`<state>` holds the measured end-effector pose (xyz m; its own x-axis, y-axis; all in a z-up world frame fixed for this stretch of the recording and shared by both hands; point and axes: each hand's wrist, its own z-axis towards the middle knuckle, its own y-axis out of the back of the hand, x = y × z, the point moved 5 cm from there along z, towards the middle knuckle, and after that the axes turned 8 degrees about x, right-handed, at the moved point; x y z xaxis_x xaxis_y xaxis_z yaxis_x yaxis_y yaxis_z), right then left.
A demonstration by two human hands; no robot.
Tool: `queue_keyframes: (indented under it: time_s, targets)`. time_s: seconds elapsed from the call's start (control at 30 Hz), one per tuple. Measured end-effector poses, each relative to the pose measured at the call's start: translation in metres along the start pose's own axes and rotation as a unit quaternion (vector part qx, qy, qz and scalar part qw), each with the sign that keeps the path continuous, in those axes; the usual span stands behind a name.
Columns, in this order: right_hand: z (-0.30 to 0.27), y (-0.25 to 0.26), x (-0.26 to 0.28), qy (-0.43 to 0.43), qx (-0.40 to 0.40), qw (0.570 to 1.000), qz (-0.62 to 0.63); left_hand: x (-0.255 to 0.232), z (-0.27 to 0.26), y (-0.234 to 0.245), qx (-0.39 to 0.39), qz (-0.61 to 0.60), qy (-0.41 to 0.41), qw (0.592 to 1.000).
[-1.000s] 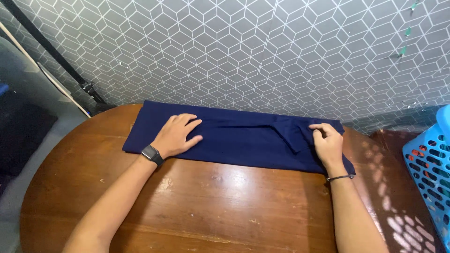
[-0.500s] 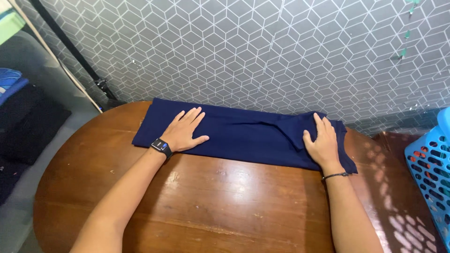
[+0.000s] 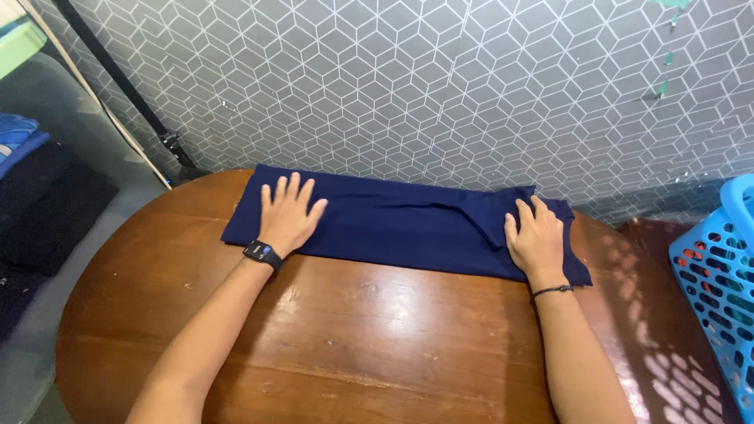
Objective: Folding a navy blue t-shirt on a wooden table and placing it in a storage bin.
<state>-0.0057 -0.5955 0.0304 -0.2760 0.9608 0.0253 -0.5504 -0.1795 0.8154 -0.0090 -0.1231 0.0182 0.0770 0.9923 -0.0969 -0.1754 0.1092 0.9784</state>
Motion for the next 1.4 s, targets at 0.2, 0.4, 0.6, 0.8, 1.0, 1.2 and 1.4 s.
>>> queue_keyframes:
  time_s: [0.2, 0.4, 0.6, 0.8, 1.0, 1.2, 1.4]
  targets:
    - [0.000, 0.000, -0.002, -0.018, 0.025, 0.998, 0.046, 0.039, 0.007, -0.019, 0.023, -0.034, -0.016, 0.999]
    - [-0.007, 0.002, -0.002, -0.026, 0.029, 0.997, 0.069, 0.038, -0.002, -0.013, 0.034, -0.039, -0.003, 0.999]
    - [-0.013, 0.016, 0.011, -0.006, 0.072, 0.993, 0.095, 0.052, -0.031, -0.010, 0.054, -0.030, -0.002, 0.998]
    - [-0.010, 0.026, 0.003, 0.004, 0.087, 0.976, 0.199, 0.005, -0.033, 0.035, -0.009, 0.005, -0.046, 0.999]
    - [-0.010, 0.037, 0.010, 0.015, 0.109, 0.980, 0.164, -0.131, -0.028, 0.056, -0.121, -0.075, -0.286, 0.947]
    - [-0.018, 0.023, 0.002, 0.002, 0.107, 0.984, 0.142, -0.204, -0.008, 0.010, -0.048, -0.088, -0.321, 0.942]
    - [-0.026, -0.002, -0.022, -0.019, 0.004, 0.989, 0.150, -0.187, -0.004, -0.008, -0.079, -0.123, -0.317, 0.937]
